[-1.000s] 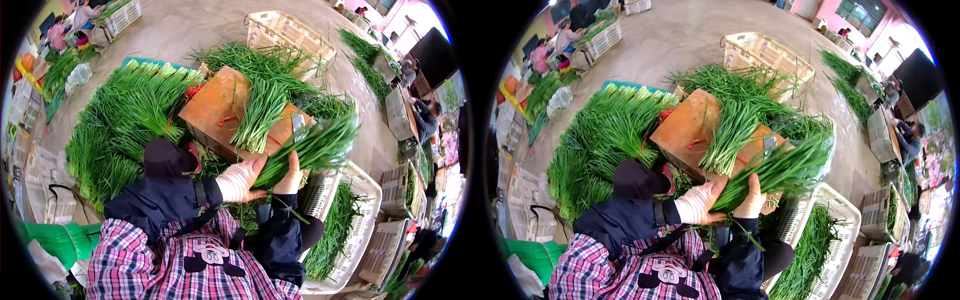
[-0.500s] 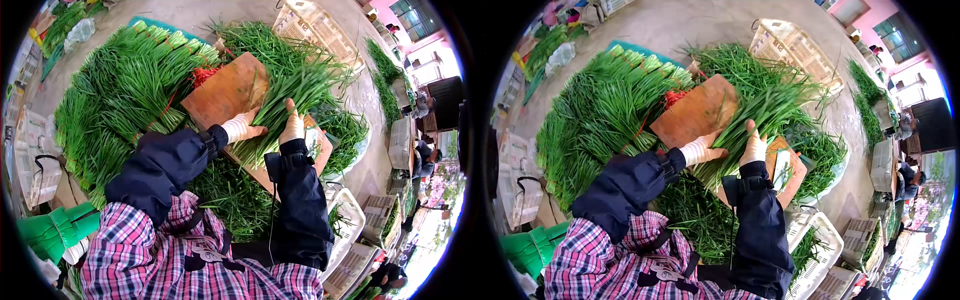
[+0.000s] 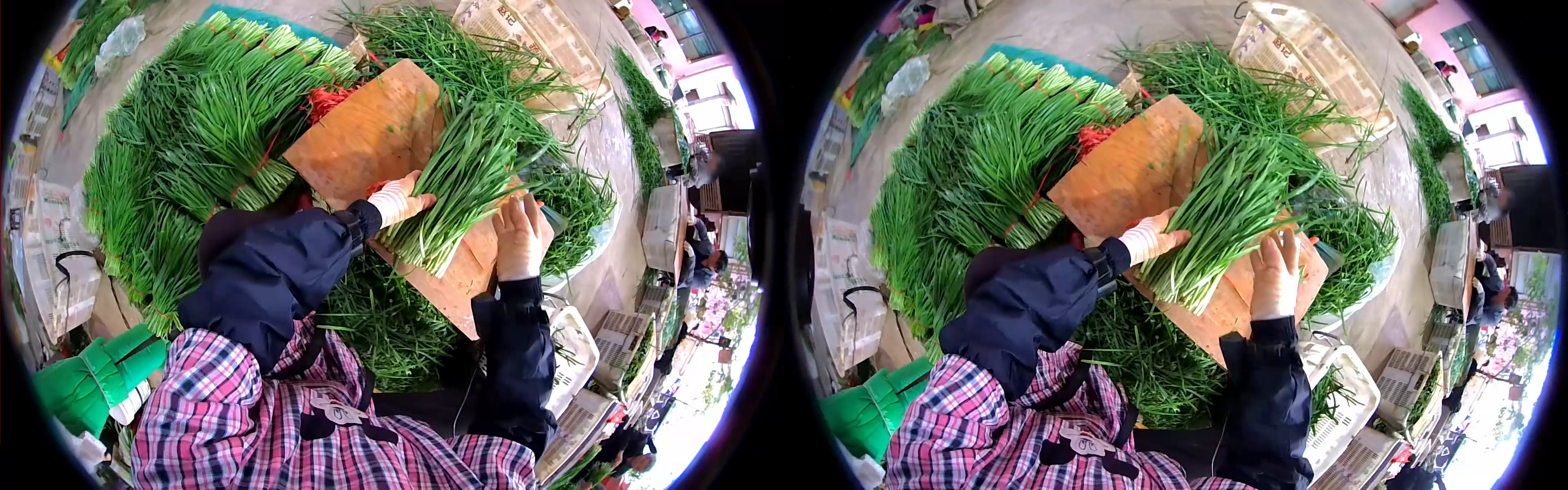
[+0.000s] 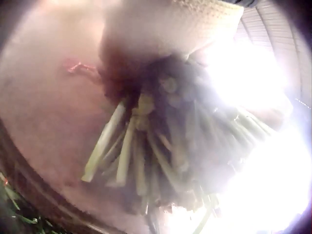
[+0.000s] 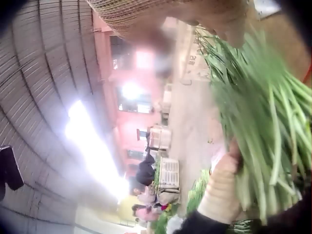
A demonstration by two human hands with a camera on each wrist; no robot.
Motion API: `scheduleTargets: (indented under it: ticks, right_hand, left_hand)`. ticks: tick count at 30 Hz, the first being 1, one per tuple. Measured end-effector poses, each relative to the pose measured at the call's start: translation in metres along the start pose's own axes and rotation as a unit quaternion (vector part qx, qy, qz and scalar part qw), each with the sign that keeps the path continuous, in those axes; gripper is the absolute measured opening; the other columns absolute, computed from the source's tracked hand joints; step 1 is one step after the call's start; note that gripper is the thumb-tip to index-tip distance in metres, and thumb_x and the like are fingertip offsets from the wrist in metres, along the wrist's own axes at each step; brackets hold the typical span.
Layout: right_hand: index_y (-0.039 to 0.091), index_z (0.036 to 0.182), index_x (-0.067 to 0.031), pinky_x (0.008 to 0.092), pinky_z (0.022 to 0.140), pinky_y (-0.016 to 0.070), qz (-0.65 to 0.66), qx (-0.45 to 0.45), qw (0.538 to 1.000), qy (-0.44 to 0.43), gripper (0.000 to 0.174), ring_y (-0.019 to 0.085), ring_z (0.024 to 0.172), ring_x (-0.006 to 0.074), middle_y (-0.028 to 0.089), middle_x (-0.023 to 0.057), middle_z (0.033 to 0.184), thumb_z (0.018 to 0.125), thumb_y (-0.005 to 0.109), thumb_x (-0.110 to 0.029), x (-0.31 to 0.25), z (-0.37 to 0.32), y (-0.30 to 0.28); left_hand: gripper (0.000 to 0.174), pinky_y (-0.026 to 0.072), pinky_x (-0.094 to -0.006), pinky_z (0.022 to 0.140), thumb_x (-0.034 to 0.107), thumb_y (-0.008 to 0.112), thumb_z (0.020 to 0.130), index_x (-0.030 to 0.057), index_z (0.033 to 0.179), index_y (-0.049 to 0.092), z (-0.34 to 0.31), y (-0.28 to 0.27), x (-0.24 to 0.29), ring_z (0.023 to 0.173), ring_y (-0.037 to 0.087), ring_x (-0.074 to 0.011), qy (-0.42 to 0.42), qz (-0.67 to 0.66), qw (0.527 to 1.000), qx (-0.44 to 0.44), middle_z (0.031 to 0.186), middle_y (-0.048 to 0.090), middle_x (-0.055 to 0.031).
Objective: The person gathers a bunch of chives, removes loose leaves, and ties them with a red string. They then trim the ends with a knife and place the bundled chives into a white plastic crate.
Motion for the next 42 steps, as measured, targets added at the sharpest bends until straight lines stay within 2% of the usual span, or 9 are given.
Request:
scheduleTargets:
  ticks: [6,10,20,29,31,33,34,36,42]
  right_hand:
    - [0.044,0.141,-0.0038,0.0368,0.108,0.0348,-0.180,0.040,0.982,-0.042,0.055,0.043,0.131,0.0265,0.043,0.0163,0.144,0.090,0.062,-0.014,-0.001,-0.081,-0.013]
    - [0.053,0.131,-0.0055,0.0389,0.104,0.0408,-0.482,-0.019,0.842,-0.244,0.054,0.051,0.126,0.0323,0.047,0.0186,0.140,0.081,0.070,-0.013,0.034,-0.115,0.000]
    - [0.055,0.127,-0.0046,0.0367,0.096,0.0492,-0.413,-0.045,0.893,-0.171,0.052,0.058,0.116,0.0340,0.051,0.0192,0.136,0.078,0.071,-0.013,0.069,-0.107,0.015]
    - [0.066,0.098,-0.0044,0.0420,0.080,0.0498,-0.436,-0.183,0.776,-0.417,0.029,0.062,0.087,0.0330,0.067,0.0134,0.097,0.069,0.066,-0.003,-0.014,-0.064,0.069]
    - [0.067,0.101,-0.0058,0.0431,0.095,0.0460,-0.416,-0.262,0.751,-0.441,0.029,0.063,0.094,0.0311,0.067,0.0111,0.099,0.072,0.064,0.000,0.001,-0.048,0.091]
    - [0.067,0.101,-0.0063,0.0446,0.100,0.0425,-0.431,-0.325,0.736,-0.408,0.027,0.063,0.095,0.0307,0.067,0.0112,0.098,0.074,0.064,-0.002,0.031,-0.022,0.100]
    - [0.068,0.100,-0.0064,0.0453,0.102,0.0406,-0.428,-0.340,0.750,-0.372,0.024,0.063,0.097,0.0303,0.068,0.0120,0.097,0.076,0.063,-0.007,0.036,-0.011,0.102]
    - [0.069,0.098,-0.0060,0.0453,0.103,0.0395,-0.440,-0.334,0.761,-0.340,0.021,0.063,0.099,0.0288,0.070,0.0121,0.095,0.079,0.063,-0.012,0.042,0.007,0.096]
    - [0.071,0.094,-0.0085,0.0452,0.104,0.0395,-0.474,-0.301,0.720,-0.408,0.018,0.064,0.098,0.0261,0.070,0.0091,0.089,0.078,0.067,-0.016,0.055,0.008,0.082]
  left_hand:
    - [0.067,0.0429,-0.0422,0.098,0.050,0.055,0.089,0.0001,0.132,0.046,0.006,0.001,0.003,0.117,0.053,-0.0416,-0.034,0.171,0.985,0.018,0.122,0.058,-0.0272]
    - [0.083,0.0379,-0.0369,0.104,0.061,0.053,0.088,-0.0051,0.137,0.041,-0.017,0.006,0.010,0.123,0.052,-0.0334,0.035,-0.006,0.993,0.112,0.128,0.055,-0.0267]
    - [0.090,0.0359,-0.0413,0.108,0.042,0.064,0.085,-0.0101,0.143,0.020,-0.015,0.050,0.012,0.129,0.041,-0.0439,0.060,0.209,0.965,0.145,0.142,0.034,-0.0335]
    - [0.065,0.0385,-0.0373,0.105,0.023,0.059,0.086,-0.0043,0.137,0.032,0.002,0.063,-0.022,0.128,0.043,-0.0377,0.084,0.258,0.940,0.207,0.137,0.043,-0.0269]
    - [0.049,0.0349,-0.0331,0.108,0.026,0.040,0.097,0.0033,0.140,0.034,0.008,0.074,-0.026,0.129,0.041,-0.0299,0.076,-0.144,0.984,0.070,0.139,0.043,-0.0170]
    - [0.044,0.0371,-0.0344,0.105,0.028,0.040,0.097,0.0056,0.135,0.040,0.000,0.074,-0.028,0.126,0.043,-0.0286,0.117,-0.066,0.987,0.089,0.137,0.045,-0.0153]
    - [0.041,0.0420,-0.0354,0.100,0.028,0.046,0.093,0.0061,0.128,0.046,-0.009,0.067,-0.016,0.122,0.048,-0.0277,0.096,0.314,0.935,0.138,0.132,0.049,-0.0152]
    - [0.036,0.0417,-0.0376,0.100,0.029,0.046,0.096,0.0081,0.126,0.047,-0.003,0.059,-0.002,0.118,0.050,-0.0294,0.046,0.389,0.919,0.041,0.122,0.056,-0.0153]
    - [0.048,0.0482,-0.0369,0.092,0.027,0.073,0.081,0.0010,0.119,0.060,-0.069,-0.018,0.000,0.106,0.061,-0.0298,0.057,0.106,0.990,0.067,0.114,0.063,-0.0194]
Point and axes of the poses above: each hand's wrist, its own z-axis towards the middle knuckle, its own y-axis out of the palm, x = y × z, the point moved 4 cm from there along z, towards the middle knuckle
